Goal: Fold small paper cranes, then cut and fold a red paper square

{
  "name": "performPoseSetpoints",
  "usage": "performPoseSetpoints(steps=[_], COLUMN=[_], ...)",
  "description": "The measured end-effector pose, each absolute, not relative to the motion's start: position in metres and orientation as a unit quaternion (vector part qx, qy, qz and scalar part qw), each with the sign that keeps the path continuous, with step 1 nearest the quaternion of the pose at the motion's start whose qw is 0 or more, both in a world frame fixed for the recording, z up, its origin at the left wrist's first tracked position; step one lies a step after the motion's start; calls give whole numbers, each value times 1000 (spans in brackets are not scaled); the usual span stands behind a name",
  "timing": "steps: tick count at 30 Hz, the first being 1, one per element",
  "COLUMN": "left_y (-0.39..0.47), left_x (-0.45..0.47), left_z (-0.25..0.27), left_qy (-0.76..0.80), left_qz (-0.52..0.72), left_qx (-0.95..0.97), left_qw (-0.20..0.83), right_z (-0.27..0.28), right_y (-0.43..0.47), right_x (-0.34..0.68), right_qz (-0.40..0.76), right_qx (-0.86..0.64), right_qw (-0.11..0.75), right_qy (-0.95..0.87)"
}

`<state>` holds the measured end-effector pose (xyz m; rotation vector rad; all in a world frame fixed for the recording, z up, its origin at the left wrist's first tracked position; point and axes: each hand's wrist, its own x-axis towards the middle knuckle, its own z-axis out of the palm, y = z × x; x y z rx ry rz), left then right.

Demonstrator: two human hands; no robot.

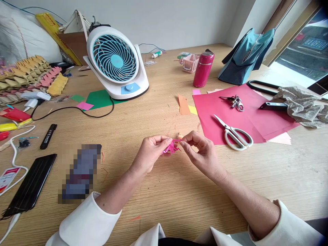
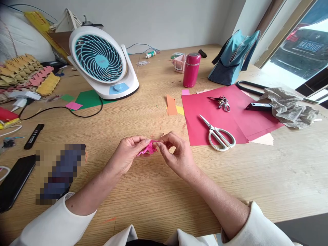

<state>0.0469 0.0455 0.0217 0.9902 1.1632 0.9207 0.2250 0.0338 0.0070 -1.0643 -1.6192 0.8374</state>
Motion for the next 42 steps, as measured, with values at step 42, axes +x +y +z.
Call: performPoseSetpoints(steps=[42], left_y=[32], left_x=[56], left_z=[12], left_qy=[487], left_qz=[425], left_qx=[561], left_qw=[518], right_z=[-2], right_y=[36], right_x=[224], right_qz=[424], right_qx=[-398], right_qw=[510], right_qy=[-634])
